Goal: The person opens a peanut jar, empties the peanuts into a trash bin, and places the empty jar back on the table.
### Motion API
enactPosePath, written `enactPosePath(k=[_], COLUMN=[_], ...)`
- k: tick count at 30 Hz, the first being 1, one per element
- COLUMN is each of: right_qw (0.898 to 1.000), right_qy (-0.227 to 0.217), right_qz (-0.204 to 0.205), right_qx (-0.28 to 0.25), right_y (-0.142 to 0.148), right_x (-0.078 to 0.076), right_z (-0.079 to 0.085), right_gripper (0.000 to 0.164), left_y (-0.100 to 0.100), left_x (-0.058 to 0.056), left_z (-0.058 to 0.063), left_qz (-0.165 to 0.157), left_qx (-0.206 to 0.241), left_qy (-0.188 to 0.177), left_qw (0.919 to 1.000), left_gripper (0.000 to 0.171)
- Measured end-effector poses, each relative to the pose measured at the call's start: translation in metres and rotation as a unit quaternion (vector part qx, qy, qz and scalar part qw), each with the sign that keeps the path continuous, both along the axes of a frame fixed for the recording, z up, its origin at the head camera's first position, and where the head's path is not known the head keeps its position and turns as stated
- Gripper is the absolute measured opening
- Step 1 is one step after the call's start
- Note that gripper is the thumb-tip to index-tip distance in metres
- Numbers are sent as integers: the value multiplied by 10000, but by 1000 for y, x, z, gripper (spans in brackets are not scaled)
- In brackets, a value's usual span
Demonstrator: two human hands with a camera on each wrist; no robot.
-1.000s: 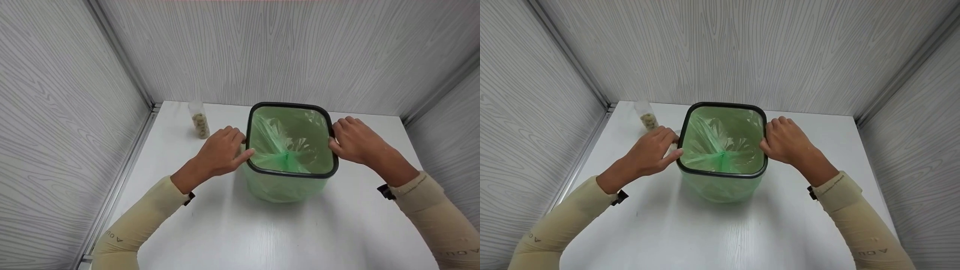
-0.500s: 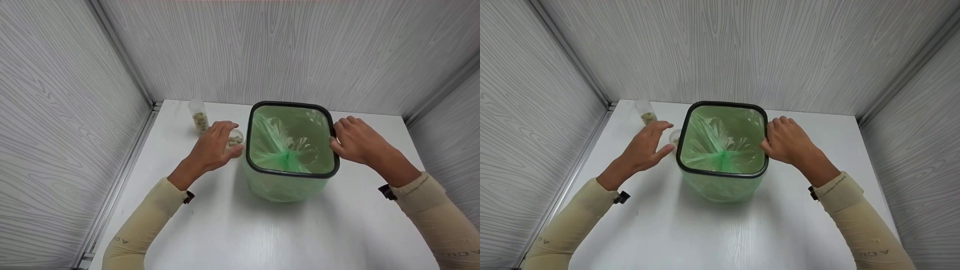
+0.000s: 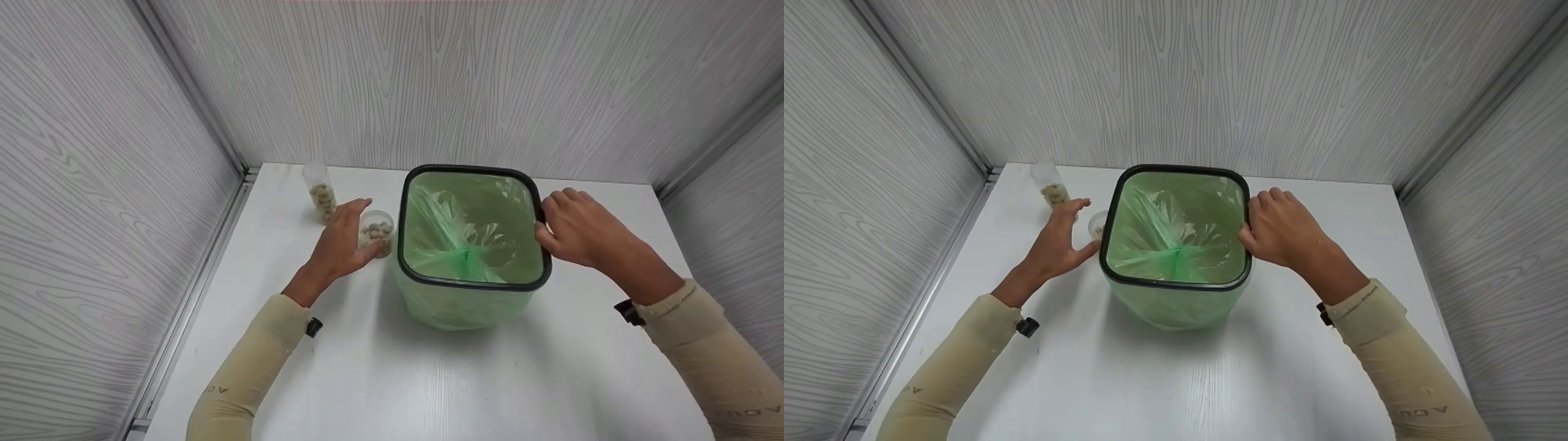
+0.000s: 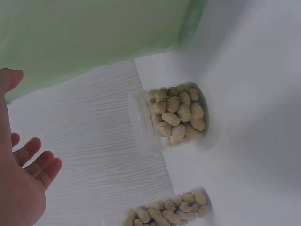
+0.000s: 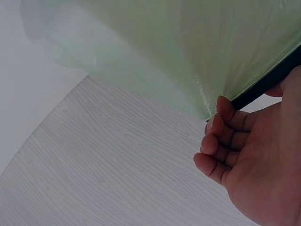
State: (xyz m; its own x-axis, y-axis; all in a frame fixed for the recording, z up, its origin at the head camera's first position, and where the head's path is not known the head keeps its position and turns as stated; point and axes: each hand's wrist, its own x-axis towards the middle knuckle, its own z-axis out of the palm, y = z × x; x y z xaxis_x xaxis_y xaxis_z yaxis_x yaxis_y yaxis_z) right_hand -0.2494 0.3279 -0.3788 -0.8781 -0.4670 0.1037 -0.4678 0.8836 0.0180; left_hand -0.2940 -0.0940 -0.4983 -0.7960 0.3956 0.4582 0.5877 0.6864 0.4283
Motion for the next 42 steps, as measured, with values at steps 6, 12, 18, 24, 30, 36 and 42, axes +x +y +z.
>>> enactPosePath(k=[6,12,18,24,30,36,42], right_qw=[10000,10000,9999,9999,9998,9999,9999], right_qy=[72,63,91,81,90,111,93], right_qz=[49,25,69,109,116,83,114], right_qx=[-30,-57,-42,-79,-93,-46,-1], right_y=[0,0,0,1,3,3,2], right_x=[0,-1,-1,-1,0,-1,-1], right_z=[-1,-1,0,-1,-1,1,-2], right_gripper=[27,27,25,24,26,26,27], left_y=[-2,-2,0,1,1,4,6], left_x=[-7,-13,-18,-26,-34,-39,-42], left_z=[-18,-30,-42,-56,-73,-90,-108], left_qz=[243,609,819,1021,1111,1032,1262], left_qx=[148,435,647,1047,1446,1979,2070], left_qy=[-406,-1160,-1446,-1682,-1872,-2181,-2268], left_qw=[9988,9904,9840,9748,9653,9501,9433], left_gripper=[83,89,93,94,95,102,104])
